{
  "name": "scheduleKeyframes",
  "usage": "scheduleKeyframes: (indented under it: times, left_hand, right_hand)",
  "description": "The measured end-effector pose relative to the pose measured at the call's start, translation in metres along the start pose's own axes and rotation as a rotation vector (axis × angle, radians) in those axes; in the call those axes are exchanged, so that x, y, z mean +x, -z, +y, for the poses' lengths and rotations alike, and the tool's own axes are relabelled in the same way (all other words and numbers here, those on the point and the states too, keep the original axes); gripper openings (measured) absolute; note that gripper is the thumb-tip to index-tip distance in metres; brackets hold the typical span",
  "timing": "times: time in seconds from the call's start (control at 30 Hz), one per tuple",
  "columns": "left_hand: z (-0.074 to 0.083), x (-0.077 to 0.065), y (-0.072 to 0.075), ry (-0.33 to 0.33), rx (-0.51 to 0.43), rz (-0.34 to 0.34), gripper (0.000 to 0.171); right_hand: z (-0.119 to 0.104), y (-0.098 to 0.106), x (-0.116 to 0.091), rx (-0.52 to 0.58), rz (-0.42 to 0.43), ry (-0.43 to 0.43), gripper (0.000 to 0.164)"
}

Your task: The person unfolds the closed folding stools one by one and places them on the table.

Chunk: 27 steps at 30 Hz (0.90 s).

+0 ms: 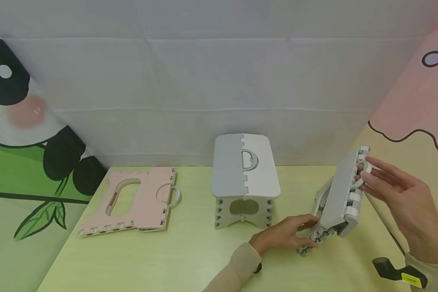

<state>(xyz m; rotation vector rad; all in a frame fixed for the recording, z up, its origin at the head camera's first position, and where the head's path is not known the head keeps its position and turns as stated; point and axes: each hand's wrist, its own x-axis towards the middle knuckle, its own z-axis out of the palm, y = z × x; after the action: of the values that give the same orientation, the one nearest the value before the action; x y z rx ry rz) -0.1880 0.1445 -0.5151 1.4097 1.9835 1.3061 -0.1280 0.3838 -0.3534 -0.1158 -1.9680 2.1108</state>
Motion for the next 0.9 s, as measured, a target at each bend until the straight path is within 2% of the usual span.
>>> scheduleKeyframes:
  times: [0.2, 0.4, 0.5, 0.63, 0.73, 0.8, 0.9]
  left_hand:
    - [-0.002, -0.001, -0.001, -0.003, -0.047, -0.001, 0.059]
    - [-0.003, -0.003, 0.000, 0.014, -0.067, 0.003, 0.058]
    - [-0.003, -0.004, 0.000, 0.006, -0.071, 0.008, 0.057]
    - [-0.003, -0.005, 0.000, 0.013, -0.084, 0.016, 0.055]
    - [-0.004, -0.006, 0.000, 0.021, -0.093, 0.019, 0.054]
    - [-0.004, -0.006, 0.000, 0.016, -0.093, 0.021, 0.054]
    - [-0.006, -0.006, 0.000, 0.006, -0.095, 0.025, 0.054]
  right_hand:
    - [-0.001, 0.000, -0.001, -0.033, 0.002, -0.016, 0.051]
    - [0.000, 0.001, -0.003, -0.145, -0.024, 0.005, 0.056]
    - [0.000, 0.002, -0.004, -0.146, -0.034, 0.005, 0.057]
    - [-0.003, 0.001, -0.008, -0.296, -0.017, -0.050, 0.060]
    - [-0.006, 0.001, -0.012, -0.494, -0.001, -0.116, 0.063]
    - [-0.005, 0.000, -0.014, -0.546, 0.008, -0.139, 0.064]
    - [-0.003, 0.000, -0.016, -0.552, 0.010, -0.142, 0.063]
